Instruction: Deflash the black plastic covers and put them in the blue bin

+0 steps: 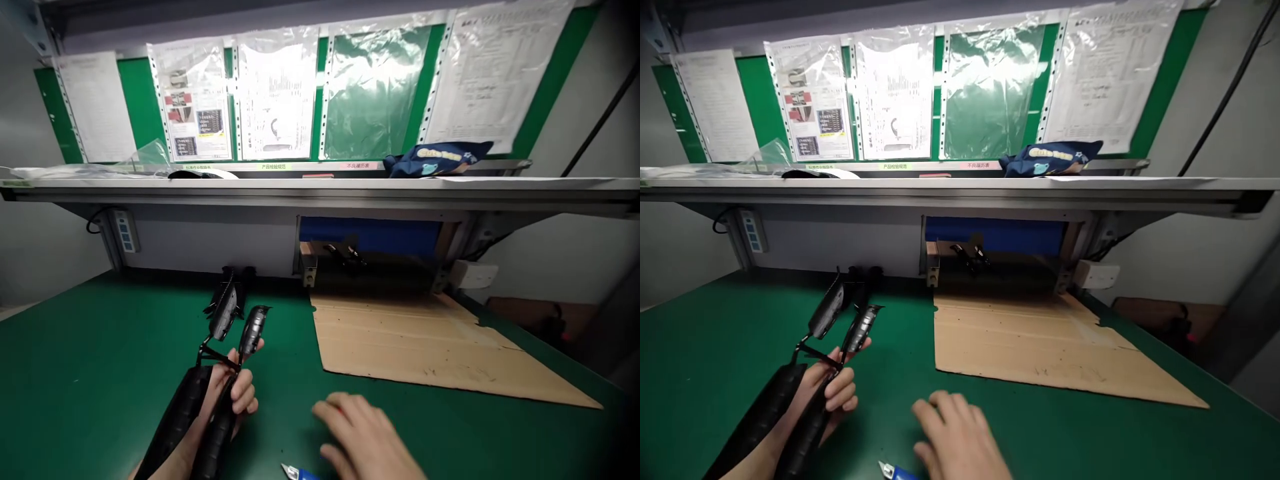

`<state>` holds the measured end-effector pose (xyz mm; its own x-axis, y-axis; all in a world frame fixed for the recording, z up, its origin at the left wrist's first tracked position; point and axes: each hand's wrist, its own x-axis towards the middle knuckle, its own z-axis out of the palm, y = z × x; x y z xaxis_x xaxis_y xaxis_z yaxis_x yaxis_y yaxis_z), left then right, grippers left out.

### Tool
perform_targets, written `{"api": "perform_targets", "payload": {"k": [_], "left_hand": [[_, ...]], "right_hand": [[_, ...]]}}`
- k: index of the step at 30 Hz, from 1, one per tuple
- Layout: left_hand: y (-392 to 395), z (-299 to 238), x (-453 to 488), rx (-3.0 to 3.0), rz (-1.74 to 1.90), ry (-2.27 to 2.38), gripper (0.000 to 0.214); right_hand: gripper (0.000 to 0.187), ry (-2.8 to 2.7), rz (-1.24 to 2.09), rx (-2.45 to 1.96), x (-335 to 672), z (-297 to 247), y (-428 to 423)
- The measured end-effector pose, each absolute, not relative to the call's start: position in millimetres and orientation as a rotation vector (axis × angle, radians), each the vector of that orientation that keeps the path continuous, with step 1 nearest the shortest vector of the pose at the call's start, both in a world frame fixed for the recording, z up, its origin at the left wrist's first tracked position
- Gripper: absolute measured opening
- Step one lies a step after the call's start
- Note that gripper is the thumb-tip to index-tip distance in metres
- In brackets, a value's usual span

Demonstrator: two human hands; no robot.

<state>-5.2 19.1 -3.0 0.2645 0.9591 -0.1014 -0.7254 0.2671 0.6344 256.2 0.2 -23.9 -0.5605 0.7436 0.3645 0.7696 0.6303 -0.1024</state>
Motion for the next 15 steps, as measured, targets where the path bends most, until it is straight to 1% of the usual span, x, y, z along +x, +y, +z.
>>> {"api": "perform_targets", "payload": {"k": [2, 5, 11, 13, 15], "left_hand": [[14, -3, 0, 0.448, 1.095, 0.415, 0.036], [8, -5, 6, 0.432, 0.995, 0.324, 0.037], [2, -7, 13, 0.549, 0.880, 0.221, 0.039], [0, -8, 17, 0.582, 0.871, 0.221, 0.040], [-1, -10, 21, 0.612, 0.866, 0.236, 0.039]], "right_hand": [[0.040, -2.413, -0.170, -1.375, 277, -26, 11], [0.045, -2.452, -0.077, -1.485, 300, -31, 25], [0.027, -2.328, 0.164, -1.388, 296, -25, 31], [0.027, -2.210, 0.212, -1.347, 287, -15, 27], [0.030, -2.092, 0.194, -1.287, 278, -5, 21]]}}
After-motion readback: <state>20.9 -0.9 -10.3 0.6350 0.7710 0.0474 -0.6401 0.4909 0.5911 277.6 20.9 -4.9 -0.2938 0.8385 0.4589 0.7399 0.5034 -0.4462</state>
